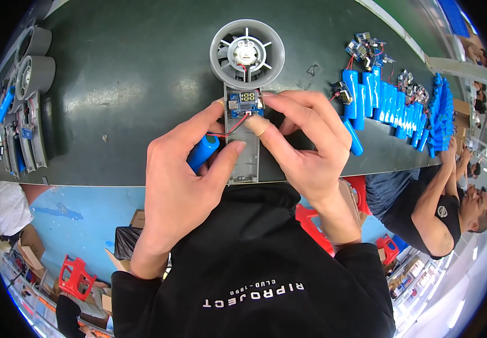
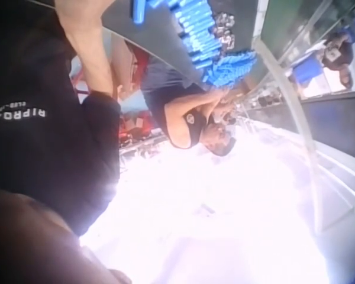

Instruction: The person assembles electronic components by hand, inserting circuit boards and batteries into a plastic housing.

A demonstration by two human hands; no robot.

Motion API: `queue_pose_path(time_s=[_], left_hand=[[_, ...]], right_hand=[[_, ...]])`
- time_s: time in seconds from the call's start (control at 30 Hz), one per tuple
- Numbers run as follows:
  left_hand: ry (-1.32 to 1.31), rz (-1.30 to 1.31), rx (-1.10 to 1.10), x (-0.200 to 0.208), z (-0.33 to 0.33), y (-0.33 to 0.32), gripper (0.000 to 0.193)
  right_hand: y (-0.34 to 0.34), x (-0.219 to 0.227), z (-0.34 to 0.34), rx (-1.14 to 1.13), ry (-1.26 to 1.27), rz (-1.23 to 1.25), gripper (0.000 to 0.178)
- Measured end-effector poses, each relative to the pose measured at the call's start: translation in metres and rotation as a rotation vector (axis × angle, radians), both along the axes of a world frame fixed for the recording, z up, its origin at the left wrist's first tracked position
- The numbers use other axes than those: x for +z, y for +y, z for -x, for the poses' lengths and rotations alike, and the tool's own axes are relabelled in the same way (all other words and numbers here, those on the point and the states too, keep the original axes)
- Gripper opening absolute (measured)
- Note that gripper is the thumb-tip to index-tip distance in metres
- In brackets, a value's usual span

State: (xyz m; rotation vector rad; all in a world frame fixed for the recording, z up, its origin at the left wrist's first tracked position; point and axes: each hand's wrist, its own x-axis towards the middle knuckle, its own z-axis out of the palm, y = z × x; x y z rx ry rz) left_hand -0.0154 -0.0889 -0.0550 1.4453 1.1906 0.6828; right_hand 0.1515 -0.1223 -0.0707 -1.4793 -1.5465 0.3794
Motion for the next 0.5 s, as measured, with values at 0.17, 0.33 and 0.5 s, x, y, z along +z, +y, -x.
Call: queue_pose_path(time_s=[0.17, 0.33, 0.5], left_hand=[[0.038, -0.049, -0.018, -0.003, 0.002, -0.001, 0.043], [0.026, -0.052, -0.023, -0.002, 0.002, 0.001, 0.043], [0.032, 0.001, -0.032, 0.000, 0.002, 0.001, 0.043]], right_hand=[[-0.001, 0.007, 0.007, -0.054, 0.053, 0.120, 0.029], [-0.003, 0.005, 0.010, -0.080, 0.150, 0.169, 0.030], [-0.005, 0.003, 0.013, -0.108, 0.225, 0.142, 0.028]])
